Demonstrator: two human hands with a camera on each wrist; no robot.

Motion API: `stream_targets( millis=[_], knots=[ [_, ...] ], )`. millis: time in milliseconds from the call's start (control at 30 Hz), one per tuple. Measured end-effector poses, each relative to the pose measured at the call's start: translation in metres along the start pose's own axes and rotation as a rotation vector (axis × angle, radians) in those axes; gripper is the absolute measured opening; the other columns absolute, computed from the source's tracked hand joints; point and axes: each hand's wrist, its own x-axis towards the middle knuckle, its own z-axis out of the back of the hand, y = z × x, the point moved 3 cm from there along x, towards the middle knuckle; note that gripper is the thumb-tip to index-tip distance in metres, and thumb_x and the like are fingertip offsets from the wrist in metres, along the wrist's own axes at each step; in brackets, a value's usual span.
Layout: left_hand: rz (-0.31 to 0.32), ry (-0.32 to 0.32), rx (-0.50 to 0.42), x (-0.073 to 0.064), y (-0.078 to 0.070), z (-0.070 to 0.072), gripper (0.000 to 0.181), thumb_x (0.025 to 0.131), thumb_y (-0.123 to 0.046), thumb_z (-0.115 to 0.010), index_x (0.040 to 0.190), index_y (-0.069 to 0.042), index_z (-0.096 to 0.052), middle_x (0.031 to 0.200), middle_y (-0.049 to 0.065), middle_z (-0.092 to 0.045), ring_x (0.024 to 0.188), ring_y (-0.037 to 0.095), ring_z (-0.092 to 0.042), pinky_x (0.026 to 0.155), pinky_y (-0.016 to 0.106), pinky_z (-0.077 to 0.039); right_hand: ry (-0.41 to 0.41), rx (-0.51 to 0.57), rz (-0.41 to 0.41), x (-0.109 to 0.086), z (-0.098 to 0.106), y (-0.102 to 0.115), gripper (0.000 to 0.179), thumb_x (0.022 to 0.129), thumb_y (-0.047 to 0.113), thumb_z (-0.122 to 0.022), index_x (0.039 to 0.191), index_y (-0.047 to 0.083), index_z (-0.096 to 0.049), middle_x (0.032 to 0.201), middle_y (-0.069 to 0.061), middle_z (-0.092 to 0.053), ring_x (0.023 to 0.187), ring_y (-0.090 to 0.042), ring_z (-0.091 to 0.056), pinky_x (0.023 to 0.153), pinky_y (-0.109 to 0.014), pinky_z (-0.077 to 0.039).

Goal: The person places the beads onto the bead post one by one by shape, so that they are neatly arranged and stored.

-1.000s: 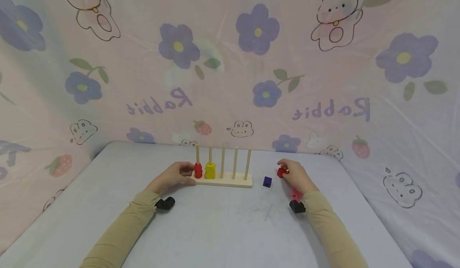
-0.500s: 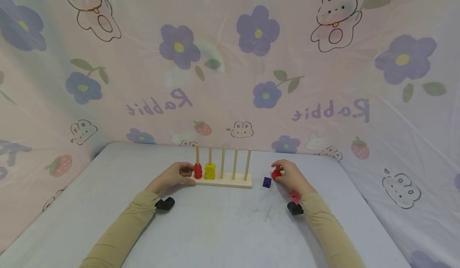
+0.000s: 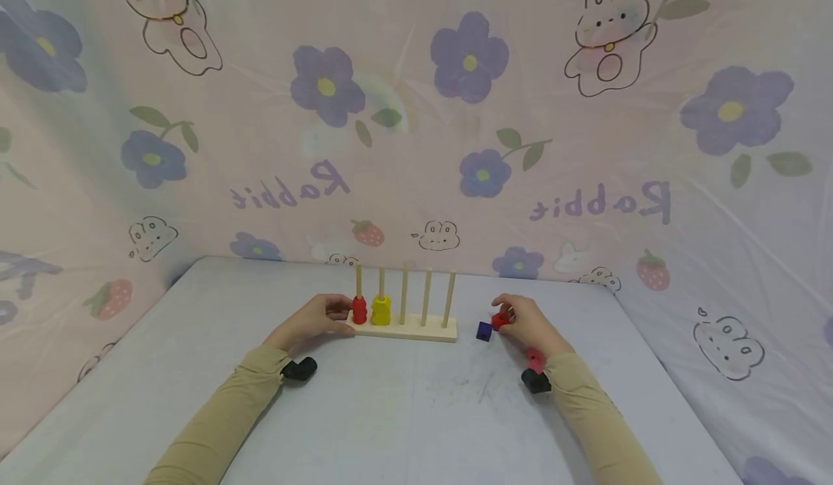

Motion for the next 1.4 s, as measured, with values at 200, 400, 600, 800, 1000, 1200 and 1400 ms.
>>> stream_targets(
  millis=[200,400,600,800,1000,1200,1400],
  knots=[
    [-0.001,0.0,-0.008,0.002,0.001,0.0,0.05,0.07,-0.013,-0.086,0.114,-0.006,-0.063,0.115,0.005,-0.062,0.108,0.022,-0.059,0.099,0.038,-0.045,0.025,0.01,-0.042,-0.004,0.0,-0.001,0.029,0.076,-0.004,-0.076,0.102,0.0,-0.065,0.094,-0.005,-0.066,0.084,-0.022,-0.062,0.074,-0.039,-0.055],
    [0.002,-0.001,0.0,0.001,0.002,0.0,0.05,0.071,-0.013,-0.086,0.115,-0.006,-0.063,0.116,0.005,-0.062,0.108,0.022,-0.059,0.099,0.037,-0.046,-0.078,-0.02,-0.023,-0.003,0.014,0.01,0.032,0.078,-0.001,-0.076,0.107,0.001,-0.063,0.095,-0.005,-0.066,0.088,-0.024,-0.062,0.072,-0.036,-0.053],
    [0.009,-0.009,0.001,0.0,0.002,0.0,0.051,0.07,-0.013,-0.086,0.115,-0.007,-0.063,0.115,0.005,-0.062,0.107,0.021,-0.059,0.098,0.037,-0.046,-0.24,0.0,0.035,0.005,0.04,0.037,0.035,0.08,0.003,-0.076,0.112,0.0,-0.062,0.1,-0.011,-0.067,0.087,-0.026,-0.062,0.07,-0.036,-0.052],
    [0.012,-0.012,-0.002,-0.001,0.001,0.0,0.051,0.07,-0.013,-0.086,0.115,-0.007,-0.063,0.116,0.005,-0.062,0.107,0.02,-0.059,0.098,0.036,-0.046,-0.378,0.111,0.08,0.013,0.057,0.069,0.035,0.084,0.009,-0.074,0.117,0.006,-0.063,0.106,-0.008,-0.066,0.09,-0.021,-0.059,0.074,-0.028,-0.05],
    [-0.004,0.002,-0.013,0.0,0.001,0.0,0.052,0.07,-0.014,-0.086,0.116,-0.006,-0.063,0.117,0.006,-0.062,0.107,0.022,-0.058,0.099,0.038,-0.045,-0.421,0.32,0.148,0.023,0.064,0.12,0.036,0.084,0.0,-0.071,0.118,-0.002,-0.062,0.109,-0.013,-0.064,0.096,-0.018,-0.058,0.081,-0.026,-0.047],
    [-0.018,0.014,-0.02,-0.001,0.002,0.0,0.05,0.071,-0.014,-0.086,0.115,-0.006,-0.063,0.116,0.006,-0.062,0.108,0.023,-0.058,0.099,0.039,-0.045,-0.374,0.456,0.185,0.034,0.064,0.175,0.034,0.083,-0.009,-0.068,0.117,-0.01,-0.06,0.111,-0.023,-0.062,0.097,-0.027,-0.061,0.09,-0.039,-0.048],
    [0.013,-0.004,-0.013,-0.001,0.001,0.0,0.051,0.071,-0.014,-0.086,0.116,-0.008,-0.063,0.117,0.005,-0.062,0.108,0.021,-0.058,0.099,0.038,-0.045,-0.31,0.571,0.24,0.051,0.049,0.202,0.034,0.084,-0.01,-0.066,0.118,-0.009,-0.059,0.114,-0.023,-0.061,0.104,-0.037,-0.059,0.096,-0.038,-0.047]
  ],
)
